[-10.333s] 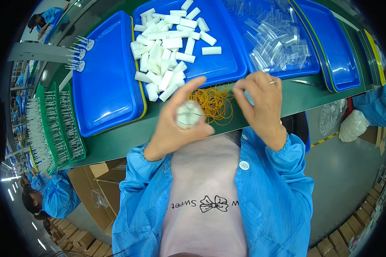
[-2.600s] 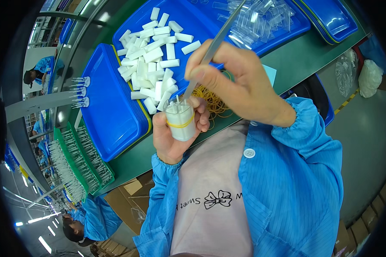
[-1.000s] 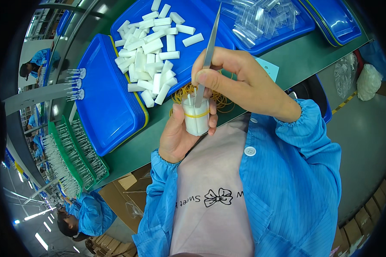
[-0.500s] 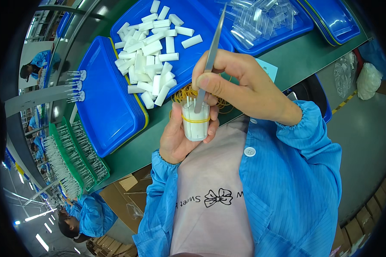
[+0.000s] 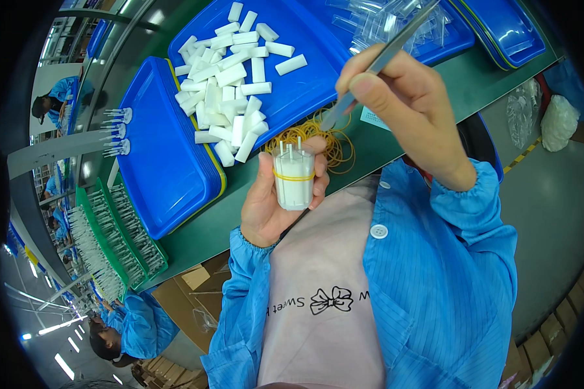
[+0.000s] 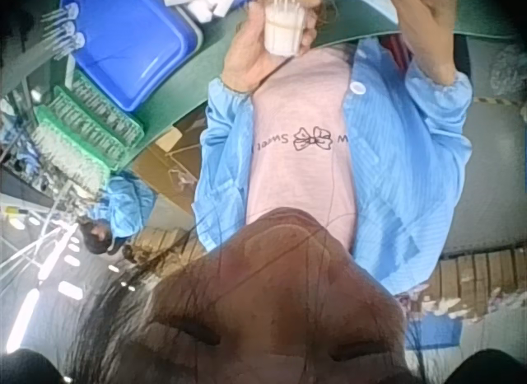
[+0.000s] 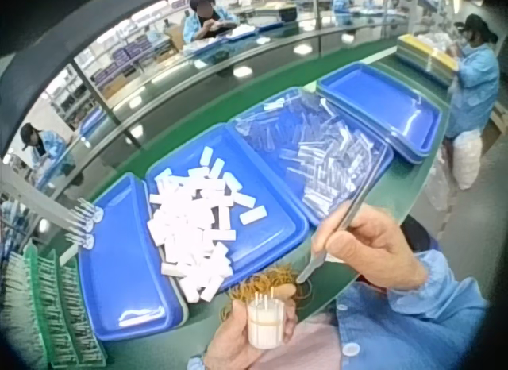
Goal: The person attaches foam pieces onto a plastic component's pegs, inserts the assembly into a clear plastic tube, secures it with rubber bands, and adjusts the foam pieces inside using tweezers.
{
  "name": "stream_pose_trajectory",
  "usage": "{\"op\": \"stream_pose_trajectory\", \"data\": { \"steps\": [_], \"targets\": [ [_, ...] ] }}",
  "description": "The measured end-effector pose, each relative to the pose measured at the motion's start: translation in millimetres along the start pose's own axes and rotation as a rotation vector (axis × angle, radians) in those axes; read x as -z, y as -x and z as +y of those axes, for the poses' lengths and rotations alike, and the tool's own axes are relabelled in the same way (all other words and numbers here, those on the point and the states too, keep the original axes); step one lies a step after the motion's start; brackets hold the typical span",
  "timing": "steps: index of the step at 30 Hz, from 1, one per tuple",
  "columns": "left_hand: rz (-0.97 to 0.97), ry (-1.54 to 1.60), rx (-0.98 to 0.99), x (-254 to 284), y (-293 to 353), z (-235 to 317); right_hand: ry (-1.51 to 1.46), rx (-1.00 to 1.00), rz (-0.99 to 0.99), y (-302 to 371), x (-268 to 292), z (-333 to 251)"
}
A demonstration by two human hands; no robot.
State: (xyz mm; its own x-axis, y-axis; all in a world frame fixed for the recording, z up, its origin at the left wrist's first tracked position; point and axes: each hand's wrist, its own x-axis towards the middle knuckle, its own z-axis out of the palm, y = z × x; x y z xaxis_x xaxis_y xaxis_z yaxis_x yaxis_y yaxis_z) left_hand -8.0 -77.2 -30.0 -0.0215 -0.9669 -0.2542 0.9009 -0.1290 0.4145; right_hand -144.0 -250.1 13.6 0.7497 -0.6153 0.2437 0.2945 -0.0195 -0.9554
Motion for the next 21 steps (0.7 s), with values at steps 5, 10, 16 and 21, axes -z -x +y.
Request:
{"op": "stream_pose_trajectory", "data": {
  "steps": [5, 10, 16, 21],
  "targets": [
    [-0.017, 0.061, 0.089, 2.9, -4.4, 2.0, 0.317, 0.039, 0.013, 8.8, 18.2, -3.9],
    [0.007, 0.100, 0.034, -5.1, -3.9, 5.3, 0.839, 0.172, 0.115, 17.8, 55.9, -5.6],
    [-0.055, -0.058, 0.042, -1.8, -7.9, 0.1, 0.122, 0.102, 0.129, 25.5, 35.6, -4.9],
    [-0.017, -0.168, 0.064, -16.4, -6.8, 0.5, -0.012, -0.031, -0.023, 10.4, -5.9, 2.3]
  ]
}}
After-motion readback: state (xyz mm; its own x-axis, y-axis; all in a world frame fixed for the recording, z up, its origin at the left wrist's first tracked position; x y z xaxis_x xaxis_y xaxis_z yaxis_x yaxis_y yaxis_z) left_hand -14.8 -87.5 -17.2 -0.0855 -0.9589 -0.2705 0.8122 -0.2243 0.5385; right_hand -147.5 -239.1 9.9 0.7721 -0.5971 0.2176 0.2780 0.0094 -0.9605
